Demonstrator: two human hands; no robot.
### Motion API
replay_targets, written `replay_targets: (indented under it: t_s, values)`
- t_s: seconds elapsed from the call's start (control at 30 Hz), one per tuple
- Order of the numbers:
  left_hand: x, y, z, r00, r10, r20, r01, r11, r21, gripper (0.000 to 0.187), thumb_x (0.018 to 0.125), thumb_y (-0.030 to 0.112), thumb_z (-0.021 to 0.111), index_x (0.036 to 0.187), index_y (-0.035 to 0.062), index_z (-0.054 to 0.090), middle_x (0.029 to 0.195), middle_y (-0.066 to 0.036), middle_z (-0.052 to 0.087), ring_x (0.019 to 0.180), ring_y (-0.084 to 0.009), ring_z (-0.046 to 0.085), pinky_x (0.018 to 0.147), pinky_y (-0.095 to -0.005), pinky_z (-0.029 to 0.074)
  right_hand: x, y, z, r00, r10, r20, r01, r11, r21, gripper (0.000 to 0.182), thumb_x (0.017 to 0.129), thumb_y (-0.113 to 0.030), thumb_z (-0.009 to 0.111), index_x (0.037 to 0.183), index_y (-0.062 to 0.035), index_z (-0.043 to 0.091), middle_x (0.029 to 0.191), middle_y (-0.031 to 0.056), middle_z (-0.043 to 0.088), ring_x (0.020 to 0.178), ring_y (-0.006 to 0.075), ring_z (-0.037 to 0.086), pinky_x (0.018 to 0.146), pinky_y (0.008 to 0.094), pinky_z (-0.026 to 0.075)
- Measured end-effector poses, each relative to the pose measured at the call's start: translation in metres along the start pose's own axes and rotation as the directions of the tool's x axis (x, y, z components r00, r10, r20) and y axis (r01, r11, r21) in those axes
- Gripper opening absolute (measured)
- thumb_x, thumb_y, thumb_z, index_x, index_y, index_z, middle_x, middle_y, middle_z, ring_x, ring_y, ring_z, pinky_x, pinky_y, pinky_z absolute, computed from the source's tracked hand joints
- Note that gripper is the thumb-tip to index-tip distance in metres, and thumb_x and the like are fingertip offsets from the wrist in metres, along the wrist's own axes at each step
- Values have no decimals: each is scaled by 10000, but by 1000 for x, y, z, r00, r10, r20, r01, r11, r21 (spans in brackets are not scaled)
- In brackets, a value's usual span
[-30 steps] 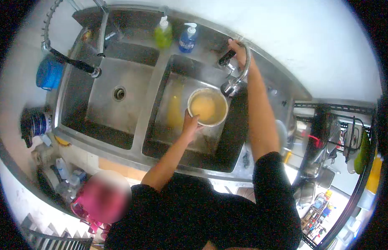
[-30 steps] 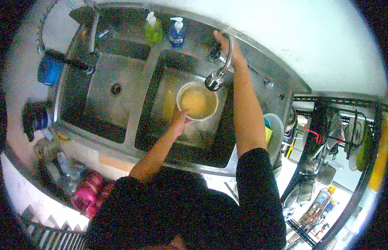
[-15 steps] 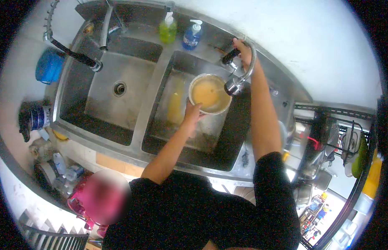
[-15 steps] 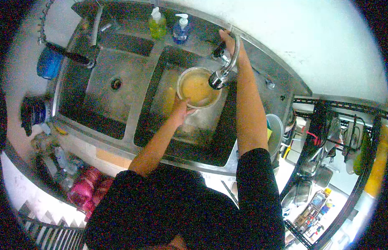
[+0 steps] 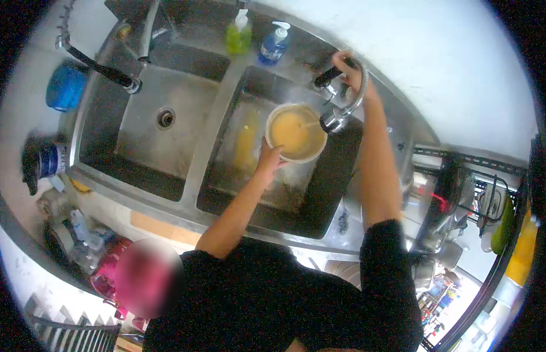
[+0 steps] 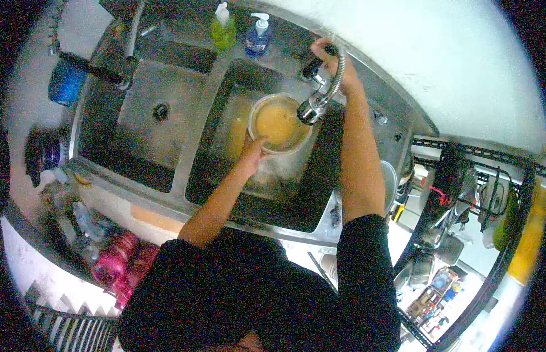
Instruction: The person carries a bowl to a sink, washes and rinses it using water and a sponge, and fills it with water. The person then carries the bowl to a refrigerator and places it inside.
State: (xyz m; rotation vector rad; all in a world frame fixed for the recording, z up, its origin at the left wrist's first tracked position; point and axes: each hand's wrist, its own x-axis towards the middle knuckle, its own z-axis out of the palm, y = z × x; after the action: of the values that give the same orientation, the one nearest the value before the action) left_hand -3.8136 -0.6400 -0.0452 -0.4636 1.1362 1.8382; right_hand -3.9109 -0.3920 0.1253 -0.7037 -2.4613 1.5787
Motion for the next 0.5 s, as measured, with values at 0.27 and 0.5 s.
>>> replay_targets:
  t_s: [0.27,0.5]
  values:
    - [2,-29,-36,997,-75,-25,76,997,25,646,824,103,542,1381,203,229,1320,-122,414,1140,-322,517,820,-477,552,-25,98,-32,973,206,-103,-159,924,349,518,818,-264,649,1251,-41,473,1162,131,560,1065,230,558,860,379,504]
    - [-9,-17,-41,993,-115,-29,117,986,120,677,812,74,530,1395,209,212,1334,-121,398,1165,-316,499,821,-470,552,26,175,-6,997,10,74,16,940,-341,524,719,-173,776,1159,-47,521,921,79,634,758,131,590,679,292,503]
